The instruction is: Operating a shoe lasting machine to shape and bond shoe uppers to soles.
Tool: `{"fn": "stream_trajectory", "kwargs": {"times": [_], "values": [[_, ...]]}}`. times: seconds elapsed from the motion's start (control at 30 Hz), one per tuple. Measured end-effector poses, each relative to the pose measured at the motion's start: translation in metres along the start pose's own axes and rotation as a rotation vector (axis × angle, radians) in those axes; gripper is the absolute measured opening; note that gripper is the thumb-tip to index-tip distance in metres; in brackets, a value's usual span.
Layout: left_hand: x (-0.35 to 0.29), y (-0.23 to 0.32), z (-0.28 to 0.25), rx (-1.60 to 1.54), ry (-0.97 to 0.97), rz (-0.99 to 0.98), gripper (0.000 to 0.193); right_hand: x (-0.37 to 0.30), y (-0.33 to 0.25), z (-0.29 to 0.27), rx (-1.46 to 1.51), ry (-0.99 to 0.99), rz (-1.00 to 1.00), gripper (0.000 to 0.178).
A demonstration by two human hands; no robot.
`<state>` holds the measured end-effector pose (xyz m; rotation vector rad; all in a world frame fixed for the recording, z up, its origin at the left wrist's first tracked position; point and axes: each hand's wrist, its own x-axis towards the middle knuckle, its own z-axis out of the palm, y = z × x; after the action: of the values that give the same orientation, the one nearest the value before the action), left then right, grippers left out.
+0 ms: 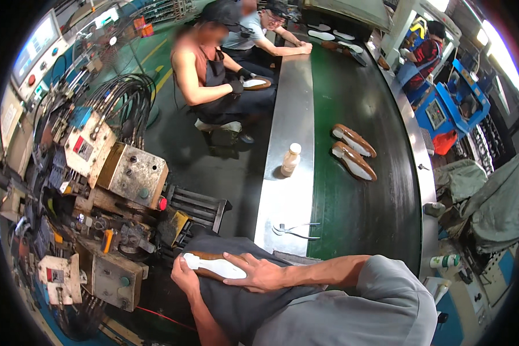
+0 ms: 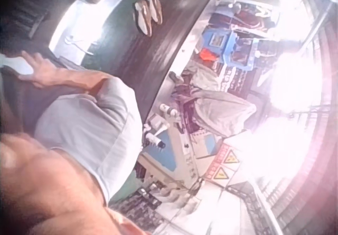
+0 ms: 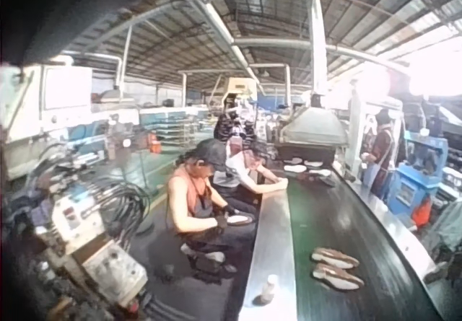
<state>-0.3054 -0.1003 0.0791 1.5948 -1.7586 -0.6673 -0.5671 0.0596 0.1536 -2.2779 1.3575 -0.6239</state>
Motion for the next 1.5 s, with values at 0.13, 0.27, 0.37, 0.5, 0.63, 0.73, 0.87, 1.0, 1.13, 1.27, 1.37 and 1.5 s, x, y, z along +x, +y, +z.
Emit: {"fn": "stream_trajectory", "kwargs": {"times": [0.13,0.27,0.37,0.5,0.63,0.73,0.87,1.0,1.13,1.27,1.37,1.5], "values": [[-0.003,-0.005,-0.006,-0.171,-0.039,-0.066,0.033,0.007,-0.004,-0.002,0.005,-0.091,0.034,0.074],[-0.014,0.006,-0.024,-0.980,-0.039,-0.462,0.045,0.016,-0.011,-0.016,0.092,-0.036,0.116,0.069],[-0.011,-0.053,-0.025,-0.645,0.036,-0.381,0.043,0.038,-0.016,-0.043,0.047,0.151,0.034,0.071],[-0.030,-0.072,0.008,0.011,0.307,-0.005,0.030,0.139,-0.047,-0.085,-0.114,0.263,-0.139,0.078],[-0.035,-0.085,0.002,0.139,0.262,-0.019,0.032,0.277,-0.073,-0.077,-0.113,0.345,-0.341,0.078],[-0.034,-0.090,-0.004,0.090,0.260,-0.055,0.032,0.368,-0.075,-0.045,-0.135,0.345,-0.363,0.076],[-0.024,-0.085,-0.018,0.108,0.239,-0.087,0.034,0.438,-0.081,-0.007,-0.102,0.366,-0.312,0.071],[0.012,-0.100,-0.022,0.096,0.227,-0.018,0.046,0.465,-0.069,0.025,-0.136,0.353,-0.237,0.073],[0.069,-0.157,-0.019,0.075,-0.004,-0.180,0.057,0.463,-0.077,0.060,-0.057,0.311,-0.229,0.075],[0.118,-0.186,0.024,-0.007,-0.205,-0.260,0.068,0.460,-0.075,0.066,-0.038,0.384,-0.220,0.071],[0.114,-0.244,0.037,0.141,-0.115,-0.101,0.066,0.461,-0.100,0.067,-0.105,0.346,-0.220,0.068],[0.147,-0.258,0.015,0.227,-0.065,0.087,0.064,0.457,-0.116,0.075,-0.073,0.335,-0.179,0.065]]}}
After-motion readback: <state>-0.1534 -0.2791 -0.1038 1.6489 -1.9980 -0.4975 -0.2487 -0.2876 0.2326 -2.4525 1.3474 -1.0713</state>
